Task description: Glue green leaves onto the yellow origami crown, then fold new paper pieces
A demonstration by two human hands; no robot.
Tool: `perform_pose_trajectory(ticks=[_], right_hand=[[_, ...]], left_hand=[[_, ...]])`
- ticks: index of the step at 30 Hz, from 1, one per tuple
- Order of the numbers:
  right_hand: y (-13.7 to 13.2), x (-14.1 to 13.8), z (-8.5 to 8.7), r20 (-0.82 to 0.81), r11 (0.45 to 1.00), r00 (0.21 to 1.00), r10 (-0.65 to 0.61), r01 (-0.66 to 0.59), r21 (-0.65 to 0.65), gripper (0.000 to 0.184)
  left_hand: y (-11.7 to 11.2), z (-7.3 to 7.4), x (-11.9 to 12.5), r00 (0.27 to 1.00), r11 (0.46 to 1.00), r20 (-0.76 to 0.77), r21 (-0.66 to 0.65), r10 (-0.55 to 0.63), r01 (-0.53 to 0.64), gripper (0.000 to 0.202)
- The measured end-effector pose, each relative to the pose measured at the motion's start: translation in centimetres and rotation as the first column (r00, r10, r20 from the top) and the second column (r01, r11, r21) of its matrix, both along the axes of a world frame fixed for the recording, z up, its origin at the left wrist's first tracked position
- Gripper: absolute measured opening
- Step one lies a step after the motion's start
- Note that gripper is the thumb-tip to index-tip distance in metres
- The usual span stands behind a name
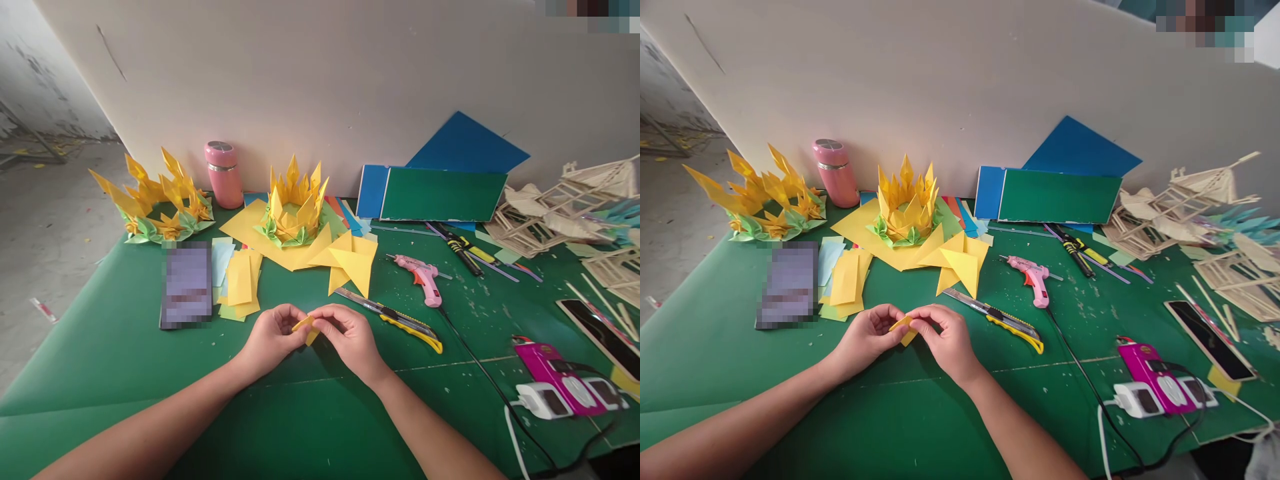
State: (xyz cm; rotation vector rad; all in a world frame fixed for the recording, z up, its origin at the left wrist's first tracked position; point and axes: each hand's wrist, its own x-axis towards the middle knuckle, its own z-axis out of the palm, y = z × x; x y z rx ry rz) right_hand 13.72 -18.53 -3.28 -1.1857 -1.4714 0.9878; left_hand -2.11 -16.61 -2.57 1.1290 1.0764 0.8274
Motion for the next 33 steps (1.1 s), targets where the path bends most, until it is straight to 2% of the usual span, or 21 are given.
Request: perform_pose_trajectory(ticks=[4, 10, 18, 20, 25, 29, 33], right_hand=[[0.1, 0.3, -0.1, -0.051, 0.998, 0.998, 0.044, -0.046, -0.032, 0.015], [0.0, 0.6, 0.0, -0.107, 0.99, 0.987, 0.117, -0.125, -0.068, 0.029], [0.3, 1.5, 0.1, -0.242, 0.95, 0.944, 0.225, -0.267, -0.159, 0.034], [0.3, 1.3, 0.1, -0.244, 0.957, 0.948, 0.205, -0.246, -0.152, 0.034], [0.0, 0.4, 0.1, -0.129, 0.992, 0.987, 0.092, -0.103, -0.076, 0.024], [-0.2, 0.3, 0.5, -0.108, 0.993, 0.989, 0.097, -0.104, -0.059, 0.013], [-0.2, 0.4, 0.7, -0.104, 0.992, 0.988, 0.115, -0.12, -0.047, 0.011]], left_hand=[[0.1, 0.1, 0.0, 0.999, 0.999, 0.039, -0.011, 0.032, -0.032, 0.032], [0.1, 0.7, 0.0, 0.999, 1.0, 0.034, -0.025, -0.004, 0.005, 0.036], [0.3, 0.6, -0.2, 0.999, 0.999, 0.047, -0.039, 0.02, -0.018, 0.038], [0.3, 0.4, -0.2, 0.998, 0.999, 0.041, -0.033, 0.036, -0.035, 0.037], [0.2, 0.3, -0.1, 0.999, 0.999, 0.032, -0.018, 0.033, -0.032, 0.034], [0.1, 0.3, -0.1, 0.999, 0.999, 0.053, -0.037, -0.001, 0.003, 0.034], [0.1, 0.4, -0.1, 0.998, 0.999, 0.061, -0.035, -0.016, 0.018, 0.033]])
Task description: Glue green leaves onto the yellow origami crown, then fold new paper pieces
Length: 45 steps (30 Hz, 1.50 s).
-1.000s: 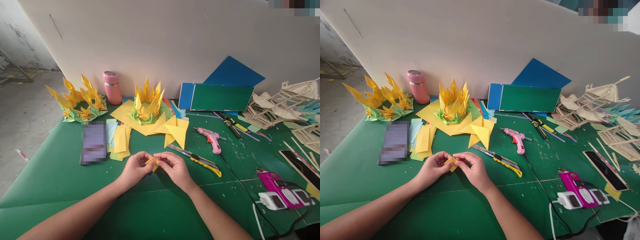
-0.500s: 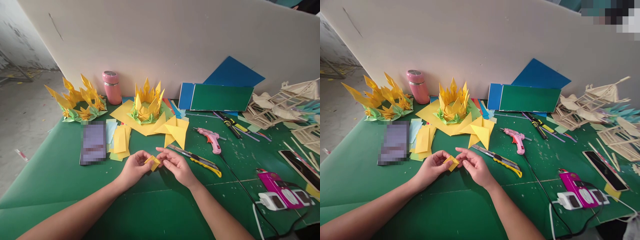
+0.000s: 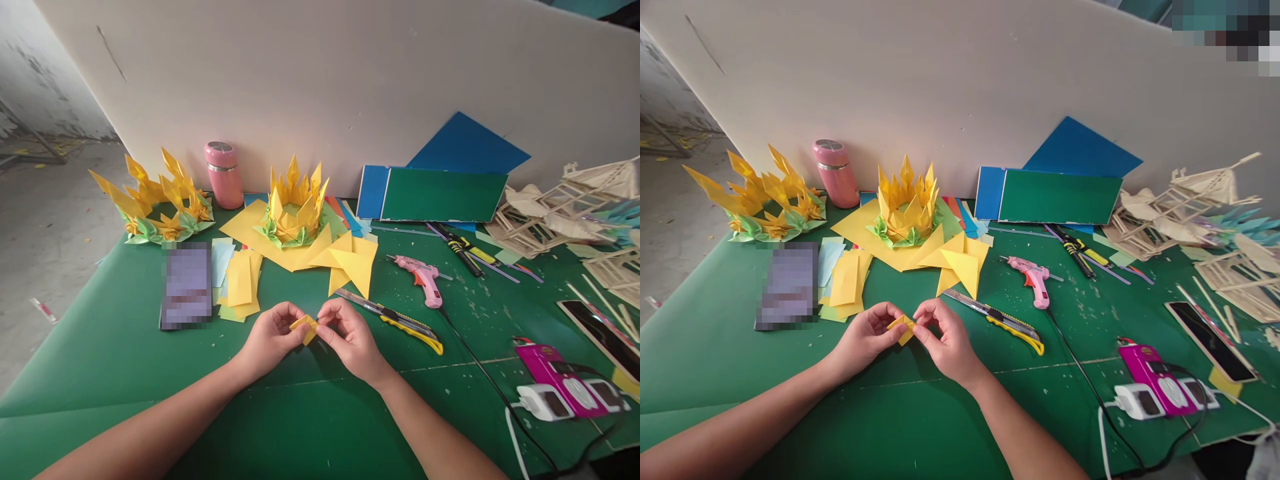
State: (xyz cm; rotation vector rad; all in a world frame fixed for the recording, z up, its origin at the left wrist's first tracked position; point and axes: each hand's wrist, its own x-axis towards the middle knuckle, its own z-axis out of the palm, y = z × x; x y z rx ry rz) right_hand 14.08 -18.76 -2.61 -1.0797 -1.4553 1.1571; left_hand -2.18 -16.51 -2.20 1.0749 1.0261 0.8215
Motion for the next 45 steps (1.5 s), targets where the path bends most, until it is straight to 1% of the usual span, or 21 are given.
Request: perform_pose_trajectory(ticks=[4, 7, 10, 13, 17, 20, 23, 25, 28, 32, 37, 41, 45], right_hand=[[0.0, 0.1, -0.1, -0.036, 0.998, 0.999, 0.025, -0.027, -0.052, 0.014], [0.1, 0.1, -0.1, -0.013, 0.997, 0.999, 0.047, -0.048, -0.057, 0.015], [0.1, 0.0, -0.2, 0.031, 0.998, 0.999, 0.04, -0.039, -0.052, 0.011], [0.1, -0.2, -0.3, 0.087, 1.0, 0.996, -0.004, 0.005, -0.017, 0.013], [0.1, -0.3, -0.2, 0.141, 0.994, 0.989, -0.049, 0.035, 0.106, 0.009], [0.0, -0.4, -0.1, 0.203, 0.962, 0.975, -0.094, 0.036, 0.271, 0.004], [0.0, -0.5, -0.1, 0.245, 0.902, 0.956, -0.162, 0.043, 0.431, 0.007], [0.1, -0.5, -0.2, 0.259, 0.86, 0.946, -0.195, 0.038, 0.508, 0.011], [0.2, -0.3, -0.2, 0.276, 0.807, 0.941, -0.195, -0.006, 0.591, 0.014], [0.3, -0.1, -0.2, 0.298, 0.767, 0.934, -0.199, -0.042, 0.641, 0.017], [0.5, 0.1, -0.3, 0.311, 0.749, 0.927, -0.211, -0.051, 0.661, 0.017], [0.5, 0.2, 0.1, 0.328, 0.733, 0.918, -0.223, -0.064, 0.677, 0.017], [0.5, 0.6, 0.5, 0.347, 0.716, 0.913, -0.214, -0.095, 0.692, 0.02]], left_hand=[[0.0, -0.2, -0.1, 1.0, 1.0, -0.01, 0.005, -0.016, 0.016, 0.031], [-0.1, -0.3, -0.1, 1.0, 1.0, -0.012, 0.005, -0.02, 0.02, 0.031], [-0.1, -0.4, -0.1, 0.999, 0.999, -0.026, 0.014, -0.048, 0.048, 0.029], [-0.1, -0.3, -0.1, 0.997, 0.998, -0.048, 0.016, -0.061, 0.062, 0.027], [-0.2, -0.4, 0.0, 0.999, 1.0, -0.038, 0.011, -0.022, 0.023, 0.028], [-0.3, -0.6, 0.0, 0.999, 1.0, -0.035, 0.018, -0.018, 0.019, 0.029], [-0.3, -0.6, 0.0, 0.998, 0.999, -0.045, 0.017, -0.032, 0.032, 0.03], [-0.2, -0.5, 0.0, 0.998, 1.0, -0.055, 0.012, -0.028, 0.029, 0.029], [-0.1, -0.4, -0.1, 0.998, 1.0, -0.06, 0.009, -0.019, 0.02, 0.03], [0.1, -0.1, -0.2, 0.999, 1.0, -0.029, -0.004, -0.019, 0.019, 0.031], [0.2, 0.3, -0.4, 0.999, 0.998, 0.002, -0.05, -0.038, 0.039, 0.032], [0.4, 0.2, -0.6, 0.995, 0.993, 0.056, -0.082, -0.076, 0.081, 0.038], [0.4, 0.1, -0.7, 0.992, 0.992, 0.073, -0.076, -0.1, 0.105, 0.04]])
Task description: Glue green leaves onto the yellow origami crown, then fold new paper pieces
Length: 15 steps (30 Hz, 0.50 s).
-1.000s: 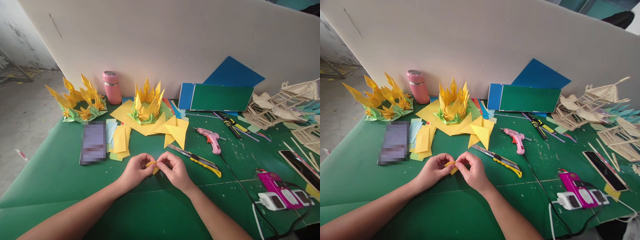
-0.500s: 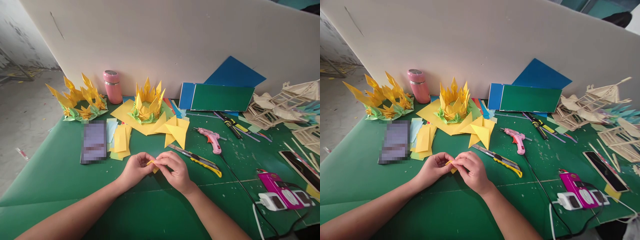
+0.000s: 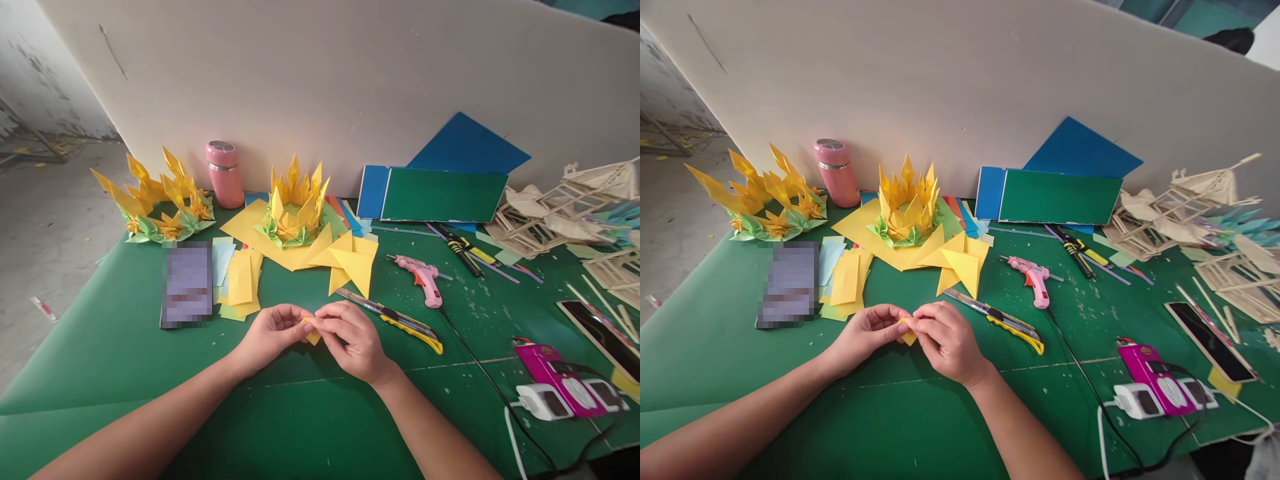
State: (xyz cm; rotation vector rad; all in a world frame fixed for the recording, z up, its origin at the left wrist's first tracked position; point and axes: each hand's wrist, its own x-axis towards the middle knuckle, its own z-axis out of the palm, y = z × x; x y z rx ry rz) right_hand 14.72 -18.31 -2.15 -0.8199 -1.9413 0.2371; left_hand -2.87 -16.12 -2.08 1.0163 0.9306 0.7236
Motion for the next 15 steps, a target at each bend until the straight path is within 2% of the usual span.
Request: perform_pose_trajectory(ticks=[2, 4, 6, 8, 15], right_hand=[[-0.11, 0.21, -0.01, -0.049, 0.998, 0.998, 0.029, -0.032, -0.062, 0.019], [-0.18, 0.32, -0.18, -0.179, 0.973, 0.983, 0.038, -0.077, -0.217, 0.018], [-0.16, 0.29, -0.43, -0.324, 0.913, 0.946, -0.012, -0.122, -0.39, 0.018], [-0.06, 0.14, -0.63, -0.394, 0.864, 0.917, -0.07, -0.142, -0.484, 0.015], [0.17, -0.23, -0.44, -0.347, 0.888, 0.938, -0.008, -0.153, -0.433, 0.011]], left_hand=[[-0.06, 0.02, 0.04, 1.0, 1.0, -0.01, 0.016, -0.007, 0.007, 0.04], [-0.13, 0.07, 0.08, 1.0, 1.0, -0.004, 0.029, -0.011, 0.012, 0.039], [-0.2, 0.13, 0.09, 1.0, 0.999, 0.021, 0.034, -0.014, 0.013, 0.038], [-0.24, 0.16, 0.1, 0.999, 0.999, 0.049, 0.036, -0.02, 0.018, 0.038], [-0.43, -0.02, 0.3, 0.998, 0.989, 0.067, 0.149, 0.005, -0.015, 0.037]])
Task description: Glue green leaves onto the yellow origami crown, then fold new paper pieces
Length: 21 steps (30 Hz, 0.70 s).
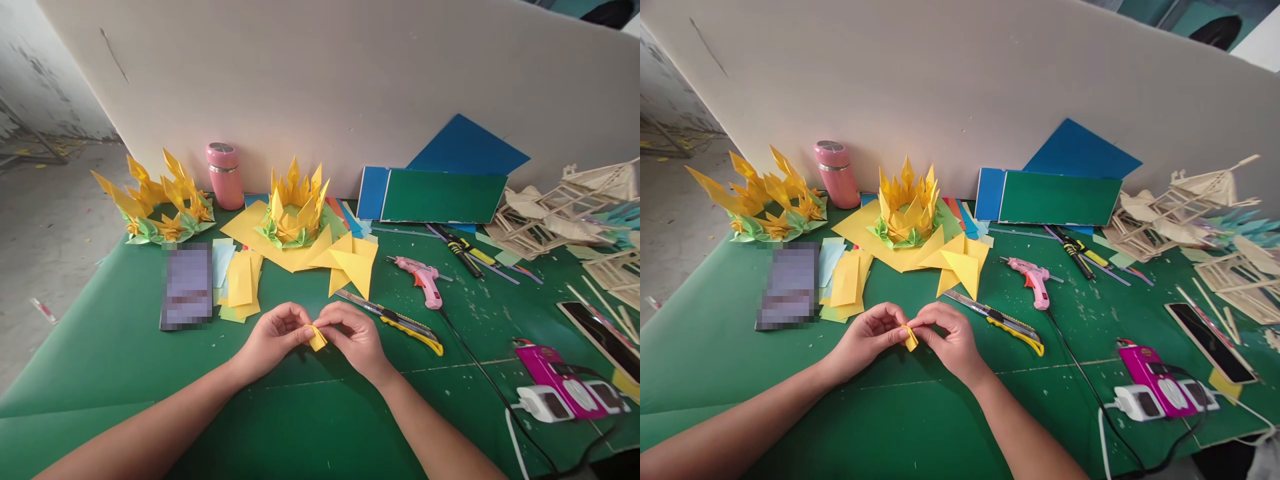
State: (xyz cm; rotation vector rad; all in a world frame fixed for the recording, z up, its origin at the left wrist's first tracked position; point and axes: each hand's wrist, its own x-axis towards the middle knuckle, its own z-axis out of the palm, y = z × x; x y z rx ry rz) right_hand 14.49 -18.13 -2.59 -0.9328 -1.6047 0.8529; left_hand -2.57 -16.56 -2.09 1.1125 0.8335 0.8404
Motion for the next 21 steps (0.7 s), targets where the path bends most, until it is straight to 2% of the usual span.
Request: perform_pose_trajectory(ticks=[4, 8, 10, 13, 16, 21], right_hand=[[-0.01, 0.12, -0.03, 0.005, 1.0, 1.0, 0.006, -0.006, 0.022, 0.009], [-0.08, 0.03, -0.14, -0.013, 0.999, 0.999, 0.032, -0.032, 0.016, 0.007], [-0.17, -0.05, -0.2, -0.039, 0.999, 0.998, 0.053, -0.053, -0.012, 0.007], [-0.33, -0.09, -0.23, -0.089, 0.994, 0.992, 0.091, -0.096, -0.06, 0.006], [-0.44, -0.08, -0.22, -0.112, 0.987, 0.984, 0.136, -0.144, -0.068, 0.007], [-0.51, -0.19, -0.34, -0.143, 0.985, 0.98, 0.141, -0.154, -0.082, 0.01]], left_hand=[[-0.03, -0.41, -0.01, 0.999, 0.989, -0.015, 0.142, 0.035, -0.033, 0.03], [0.16, -0.84, -0.29, 0.992, 0.932, -0.049, 0.351, 0.118, -0.093, 0.023], [0.18, -0.89, -0.43, 0.989, 0.889, -0.078, 0.451, 0.128, -0.079, 0.02], [0.02, -0.77, -0.53, 0.978, 0.792, -0.128, 0.608, 0.163, -0.053, 0.019], [-0.23, -0.62, -0.53, 0.962, 0.707, -0.168, 0.707, 0.217, -0.036, 0.019], [-0.52, -0.56, -0.51, 0.948, 0.639, -0.179, 0.768, 0.263, -0.032, 0.017]])
